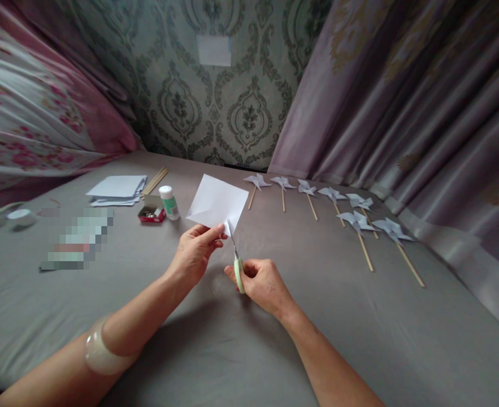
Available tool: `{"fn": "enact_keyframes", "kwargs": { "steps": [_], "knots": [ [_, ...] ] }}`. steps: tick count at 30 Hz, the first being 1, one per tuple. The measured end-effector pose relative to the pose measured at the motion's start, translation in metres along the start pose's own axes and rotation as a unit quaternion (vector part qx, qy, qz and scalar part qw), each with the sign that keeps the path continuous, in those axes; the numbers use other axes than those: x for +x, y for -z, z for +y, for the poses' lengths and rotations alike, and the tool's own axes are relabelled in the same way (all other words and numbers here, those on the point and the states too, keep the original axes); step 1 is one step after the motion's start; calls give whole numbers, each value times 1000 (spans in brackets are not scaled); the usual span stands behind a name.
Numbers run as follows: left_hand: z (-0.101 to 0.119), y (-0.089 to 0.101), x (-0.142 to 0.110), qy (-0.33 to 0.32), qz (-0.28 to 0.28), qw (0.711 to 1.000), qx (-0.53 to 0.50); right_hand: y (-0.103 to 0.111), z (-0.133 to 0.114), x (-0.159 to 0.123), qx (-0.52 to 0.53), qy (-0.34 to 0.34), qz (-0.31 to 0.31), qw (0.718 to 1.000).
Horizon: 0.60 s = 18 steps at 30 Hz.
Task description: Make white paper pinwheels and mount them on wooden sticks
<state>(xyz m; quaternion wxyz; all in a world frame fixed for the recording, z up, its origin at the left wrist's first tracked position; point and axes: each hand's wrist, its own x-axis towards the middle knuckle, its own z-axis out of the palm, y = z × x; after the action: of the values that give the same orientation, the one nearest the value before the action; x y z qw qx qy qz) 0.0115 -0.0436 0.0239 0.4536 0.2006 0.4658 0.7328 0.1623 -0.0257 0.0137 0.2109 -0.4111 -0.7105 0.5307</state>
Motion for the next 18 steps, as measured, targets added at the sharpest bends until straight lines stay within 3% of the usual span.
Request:
{"fn": "enact_keyframes", "kwargs": {
  "steps": [6, 18],
  "knots": [
    [-6, -2, -4, -2, -30, 1000, 2, 2, -3, 0, 15, 9, 9, 1000],
    [-5, -4, -6, 2, -23, 1000, -2, 3, -5, 0, 11, 9, 16, 1000]
  ]
}}
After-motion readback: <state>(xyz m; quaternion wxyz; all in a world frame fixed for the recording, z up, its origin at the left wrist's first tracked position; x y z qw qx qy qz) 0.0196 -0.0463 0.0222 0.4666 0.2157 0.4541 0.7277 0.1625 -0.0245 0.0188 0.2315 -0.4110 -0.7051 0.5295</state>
